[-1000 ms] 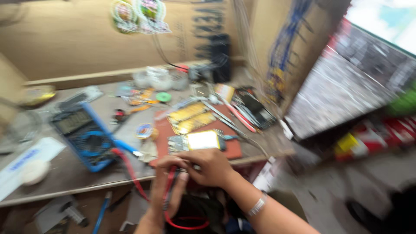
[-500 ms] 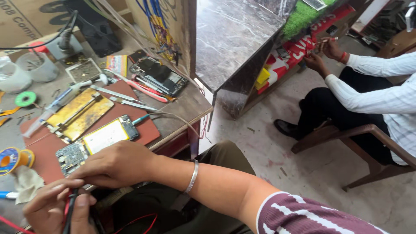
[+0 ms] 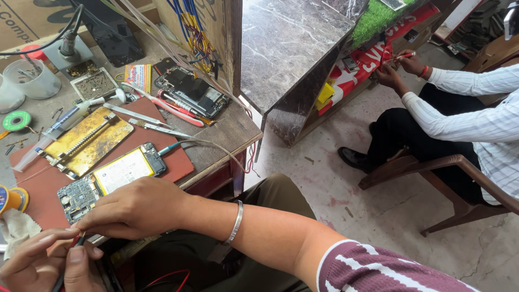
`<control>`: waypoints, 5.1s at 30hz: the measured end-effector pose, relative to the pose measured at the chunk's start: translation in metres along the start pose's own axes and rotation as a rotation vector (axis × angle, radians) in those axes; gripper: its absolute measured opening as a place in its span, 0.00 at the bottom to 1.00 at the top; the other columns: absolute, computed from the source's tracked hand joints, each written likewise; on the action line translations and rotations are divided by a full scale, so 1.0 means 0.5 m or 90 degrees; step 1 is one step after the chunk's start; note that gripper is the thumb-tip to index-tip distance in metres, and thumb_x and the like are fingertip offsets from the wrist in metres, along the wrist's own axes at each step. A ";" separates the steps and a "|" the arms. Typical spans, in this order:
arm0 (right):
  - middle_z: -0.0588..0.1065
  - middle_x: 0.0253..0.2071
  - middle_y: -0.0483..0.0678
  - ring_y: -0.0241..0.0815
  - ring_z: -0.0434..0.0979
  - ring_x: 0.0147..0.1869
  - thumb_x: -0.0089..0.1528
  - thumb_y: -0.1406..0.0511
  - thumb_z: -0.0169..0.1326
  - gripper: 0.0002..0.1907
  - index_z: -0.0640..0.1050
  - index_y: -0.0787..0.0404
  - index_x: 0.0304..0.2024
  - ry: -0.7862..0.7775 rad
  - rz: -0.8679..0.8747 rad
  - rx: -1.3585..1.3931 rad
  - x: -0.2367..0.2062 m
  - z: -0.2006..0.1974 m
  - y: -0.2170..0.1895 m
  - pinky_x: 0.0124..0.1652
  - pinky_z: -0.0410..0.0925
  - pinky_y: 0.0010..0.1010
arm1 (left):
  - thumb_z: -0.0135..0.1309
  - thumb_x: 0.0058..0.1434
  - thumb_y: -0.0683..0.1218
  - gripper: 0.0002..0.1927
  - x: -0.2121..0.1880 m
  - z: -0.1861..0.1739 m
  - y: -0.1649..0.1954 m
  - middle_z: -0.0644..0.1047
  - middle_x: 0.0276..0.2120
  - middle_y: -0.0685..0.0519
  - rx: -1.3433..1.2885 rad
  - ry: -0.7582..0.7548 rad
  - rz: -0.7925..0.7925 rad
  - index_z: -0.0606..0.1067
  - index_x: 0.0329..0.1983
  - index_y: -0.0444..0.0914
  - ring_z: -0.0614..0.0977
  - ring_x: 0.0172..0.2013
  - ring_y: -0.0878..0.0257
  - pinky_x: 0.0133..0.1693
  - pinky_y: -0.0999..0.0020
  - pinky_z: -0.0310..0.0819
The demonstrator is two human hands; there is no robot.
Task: The person sits at a repair workbench and uses multimeter probes to test points on a disassembled phone motherboard with battery attached, repositioning the probes across different components while reading the multimeter display.
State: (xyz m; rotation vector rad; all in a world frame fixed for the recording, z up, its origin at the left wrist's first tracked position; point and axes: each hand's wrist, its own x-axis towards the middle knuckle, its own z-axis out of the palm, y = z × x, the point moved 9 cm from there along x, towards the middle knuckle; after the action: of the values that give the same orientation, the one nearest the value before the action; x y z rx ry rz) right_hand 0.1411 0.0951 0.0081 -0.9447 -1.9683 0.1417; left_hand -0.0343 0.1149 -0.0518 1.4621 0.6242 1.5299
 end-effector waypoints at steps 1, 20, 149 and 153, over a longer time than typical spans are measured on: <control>0.80 0.41 0.36 0.39 0.83 0.43 0.70 0.56 0.55 0.10 0.77 0.40 0.54 0.002 -0.002 0.001 0.001 -0.001 -0.001 0.41 0.74 0.27 | 0.52 0.79 0.34 0.16 0.001 0.000 0.000 0.71 0.48 0.43 0.010 -0.004 0.005 0.58 0.60 0.32 0.80 0.37 0.61 0.43 0.70 0.81; 0.79 0.38 0.38 0.41 0.83 0.40 0.68 0.57 0.55 0.09 0.77 0.45 0.51 -0.013 0.000 0.007 0.007 -0.013 -0.014 0.40 0.74 0.29 | 0.54 0.74 0.34 0.17 0.005 0.023 0.010 0.70 0.44 0.46 0.025 0.029 -0.001 0.61 0.60 0.34 0.77 0.35 0.64 0.39 0.73 0.79; 0.75 0.24 0.47 0.39 0.74 0.24 0.60 0.73 0.61 0.12 0.84 0.59 0.47 0.067 0.062 0.075 0.007 -0.095 -0.018 0.26 0.64 0.29 | 0.55 0.68 0.39 0.07 0.008 0.122 0.132 0.78 0.40 0.52 0.068 -0.004 0.074 0.75 0.47 0.33 0.79 0.39 0.69 0.41 0.75 0.74; 0.76 0.25 0.46 0.37 0.72 0.22 0.59 0.72 0.62 0.14 0.83 0.58 0.48 0.060 0.060 0.073 0.009 -0.090 -0.021 0.23 0.63 0.29 | 0.55 0.67 0.40 0.06 0.010 0.107 0.090 0.78 0.35 0.52 0.031 0.056 -0.018 0.76 0.45 0.34 0.77 0.31 0.70 0.34 0.75 0.73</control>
State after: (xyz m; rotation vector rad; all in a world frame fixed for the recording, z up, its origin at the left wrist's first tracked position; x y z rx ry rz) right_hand 0.1689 0.0792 0.0418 -0.9518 -1.8111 0.2560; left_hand 0.0060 0.0863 -0.0022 1.4232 0.7352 1.5735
